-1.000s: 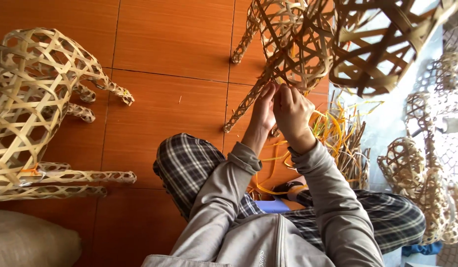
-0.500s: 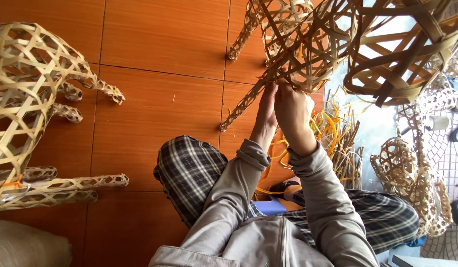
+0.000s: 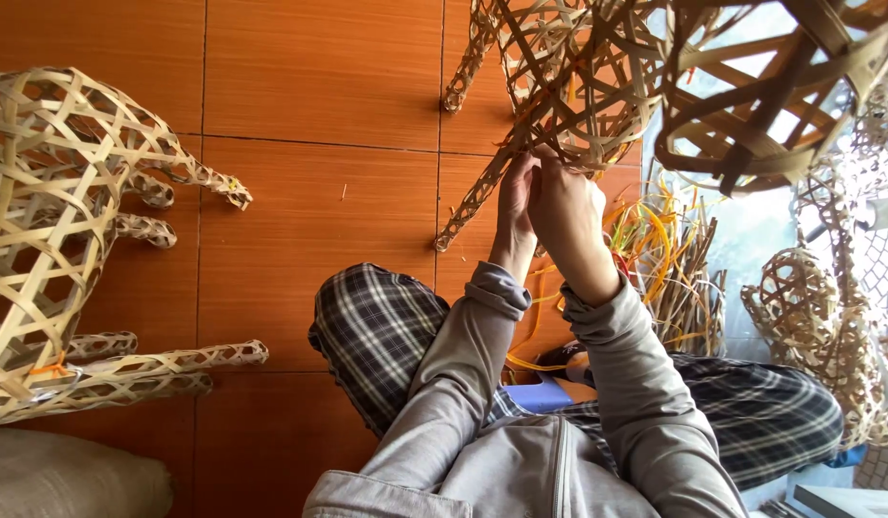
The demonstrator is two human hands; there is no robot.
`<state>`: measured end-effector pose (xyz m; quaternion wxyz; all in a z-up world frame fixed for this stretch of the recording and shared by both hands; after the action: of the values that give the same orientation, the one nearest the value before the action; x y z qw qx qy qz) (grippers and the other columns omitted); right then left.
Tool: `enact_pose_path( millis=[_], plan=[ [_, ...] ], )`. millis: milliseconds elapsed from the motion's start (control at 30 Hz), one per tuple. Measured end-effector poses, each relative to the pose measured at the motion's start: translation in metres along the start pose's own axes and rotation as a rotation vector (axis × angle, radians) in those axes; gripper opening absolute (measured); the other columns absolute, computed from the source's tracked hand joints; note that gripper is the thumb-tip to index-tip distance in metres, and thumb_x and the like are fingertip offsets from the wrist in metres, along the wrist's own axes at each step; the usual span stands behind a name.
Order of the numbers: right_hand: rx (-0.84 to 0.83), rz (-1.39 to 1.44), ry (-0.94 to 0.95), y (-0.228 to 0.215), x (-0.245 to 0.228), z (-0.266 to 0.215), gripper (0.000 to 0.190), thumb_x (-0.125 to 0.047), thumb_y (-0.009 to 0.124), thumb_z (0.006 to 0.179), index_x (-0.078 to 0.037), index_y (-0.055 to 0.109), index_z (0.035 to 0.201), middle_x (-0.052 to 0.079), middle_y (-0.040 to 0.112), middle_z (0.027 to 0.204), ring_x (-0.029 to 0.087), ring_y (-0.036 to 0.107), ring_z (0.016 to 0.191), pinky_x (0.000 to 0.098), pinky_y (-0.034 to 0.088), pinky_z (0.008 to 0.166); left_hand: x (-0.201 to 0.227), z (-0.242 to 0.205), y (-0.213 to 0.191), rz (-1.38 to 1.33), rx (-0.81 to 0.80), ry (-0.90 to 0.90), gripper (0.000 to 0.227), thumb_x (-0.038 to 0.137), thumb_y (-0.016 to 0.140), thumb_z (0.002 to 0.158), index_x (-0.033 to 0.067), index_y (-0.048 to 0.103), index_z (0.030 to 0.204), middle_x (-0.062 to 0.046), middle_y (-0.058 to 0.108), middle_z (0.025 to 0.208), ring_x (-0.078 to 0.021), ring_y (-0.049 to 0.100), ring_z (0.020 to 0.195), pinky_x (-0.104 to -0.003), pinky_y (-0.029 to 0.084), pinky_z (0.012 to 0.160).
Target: Assembling and trimming bamboo strips to form animal-shaped sculptures.
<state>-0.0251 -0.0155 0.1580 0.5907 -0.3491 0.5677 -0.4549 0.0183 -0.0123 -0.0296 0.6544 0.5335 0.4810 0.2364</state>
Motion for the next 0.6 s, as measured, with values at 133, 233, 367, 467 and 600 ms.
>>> enact_pose_path(
  millis=[133,233,367,467,600],
  plan=[
    [-0.065,0.041,0.008,-0.001,-0.001,-0.004,0.034,-0.017,0.055,0.103,-0.013,0.056,0.136,0.024,0.070,0.079,0.045,0.069,0.072,0.0545,0.053,0.060,0.004,0.001,-0.007,0.165,0.089,0.052,0.025,0.020,0.083,0.092,0.0086,0.068,0.108,-0.003,0.070,0.099,-0.0147,0.067,0.091,-0.030,0.057,0.082],
    [-0.087,0.025,0.007,0.000,0.000,-0.004,0.038,-0.020,0.056,0.103,-0.014,0.052,0.140,0.024,0.069,0.079,0.046,0.068,0.070,0.0551,0.052,0.057,0.002,0.001,-0.004,0.206,0.125,0.107,0.022,0.023,0.079,0.098,0.0092,0.068,0.110,-0.001,0.068,0.100,-0.0130,0.064,0.092,-0.029,0.054,0.083],
    [-0.067,-0.037,-0.026,0.013,0.011,-0.005,0.048,-0.024,0.060,0.098,-0.017,0.049,0.144,0.026,0.068,0.080,0.046,0.068,0.066,0.0538,0.052,0.052,-0.008,-0.008,0.023,0.358,0.180,0.154,0.033,0.040,0.072,0.102,0.0081,0.064,0.103,-0.003,0.064,0.094,-0.0187,0.062,0.095,-0.040,0.052,0.098],
    [-0.092,-0.048,0.005,0.010,0.006,-0.007,0.053,-0.027,0.061,0.098,-0.016,0.045,0.148,0.027,0.068,0.079,0.045,0.068,0.064,0.0534,0.052,0.051,-0.014,-0.021,0.056,0.414,0.146,0.176,0.035,0.043,0.069,0.099,0.0089,0.065,0.108,-0.004,0.066,0.099,-0.0196,0.062,0.103,-0.040,0.047,0.104],
    [-0.159,-0.015,0.035,-0.012,-0.007,-0.020,0.056,-0.024,0.060,0.102,-0.013,0.040,0.153,0.024,0.068,0.074,0.042,0.066,0.061,0.0523,0.050,0.053,-0.008,-0.025,0.054,0.439,0.155,0.243,0.036,0.042,0.069,0.093,0.0124,0.065,0.113,0.000,0.068,0.104,-0.0145,0.062,0.103,-0.038,0.048,0.109]
  ],
)
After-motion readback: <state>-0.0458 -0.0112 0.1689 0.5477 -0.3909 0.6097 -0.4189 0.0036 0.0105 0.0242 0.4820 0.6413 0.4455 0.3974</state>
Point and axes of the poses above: each hand's wrist, its own z-axis towards the middle knuckle, its own y-axis out of the palm, x = y × z, the point moved 2 cm from there along z, towards the middle knuckle
